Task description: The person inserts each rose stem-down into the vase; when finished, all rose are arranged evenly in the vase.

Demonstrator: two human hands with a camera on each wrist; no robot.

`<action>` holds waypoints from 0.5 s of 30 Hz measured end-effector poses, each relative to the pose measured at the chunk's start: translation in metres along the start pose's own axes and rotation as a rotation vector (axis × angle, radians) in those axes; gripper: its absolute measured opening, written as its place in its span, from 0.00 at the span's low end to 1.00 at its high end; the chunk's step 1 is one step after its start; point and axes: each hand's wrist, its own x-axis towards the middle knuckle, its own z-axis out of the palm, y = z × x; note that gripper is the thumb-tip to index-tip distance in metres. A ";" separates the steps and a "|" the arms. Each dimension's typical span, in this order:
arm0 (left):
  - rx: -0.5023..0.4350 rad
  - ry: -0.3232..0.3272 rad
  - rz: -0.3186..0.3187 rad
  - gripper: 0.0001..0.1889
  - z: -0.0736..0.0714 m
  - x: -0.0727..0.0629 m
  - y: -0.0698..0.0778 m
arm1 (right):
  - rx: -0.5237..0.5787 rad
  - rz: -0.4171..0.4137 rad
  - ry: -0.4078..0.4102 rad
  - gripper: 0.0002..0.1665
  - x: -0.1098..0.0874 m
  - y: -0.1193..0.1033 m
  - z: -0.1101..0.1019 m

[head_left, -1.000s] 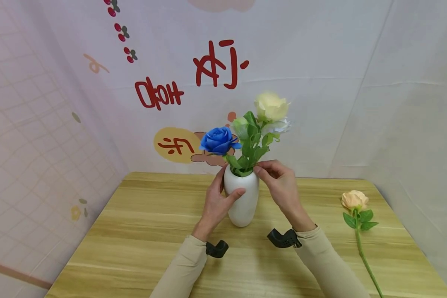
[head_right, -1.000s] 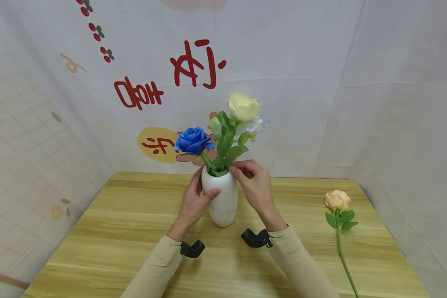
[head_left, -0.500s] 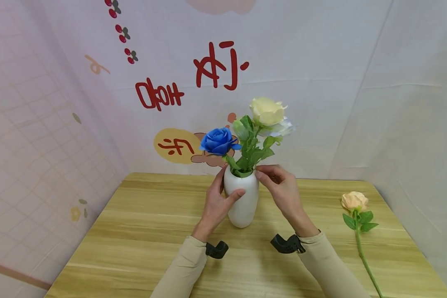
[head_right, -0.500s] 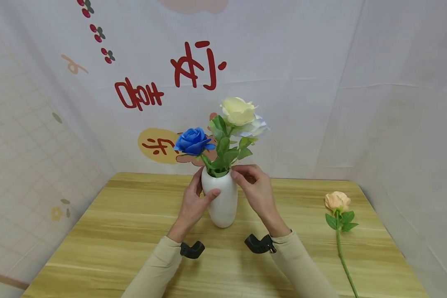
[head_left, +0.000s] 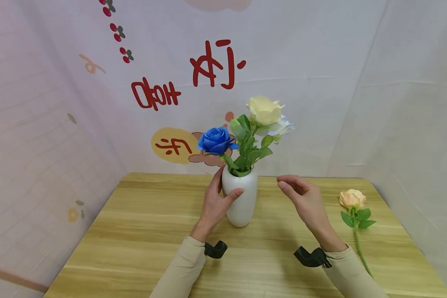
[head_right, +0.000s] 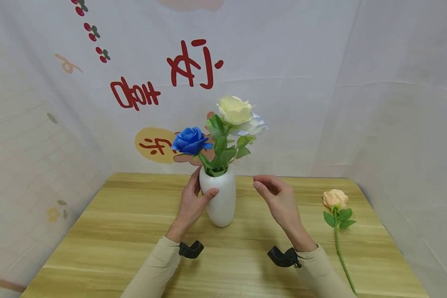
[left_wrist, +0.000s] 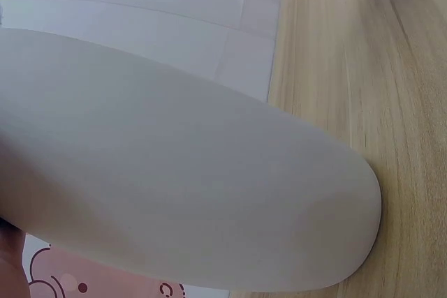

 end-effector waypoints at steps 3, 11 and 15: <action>0.009 0.007 0.004 0.54 0.000 0.000 0.000 | -0.047 0.016 0.018 0.21 -0.007 0.003 -0.013; 0.016 0.015 0.004 0.55 0.000 0.000 -0.002 | -0.167 0.035 0.089 0.20 -0.026 0.020 -0.052; 0.024 0.010 0.012 0.56 0.000 0.000 -0.002 | -0.201 0.047 0.099 0.20 -0.037 0.033 -0.076</action>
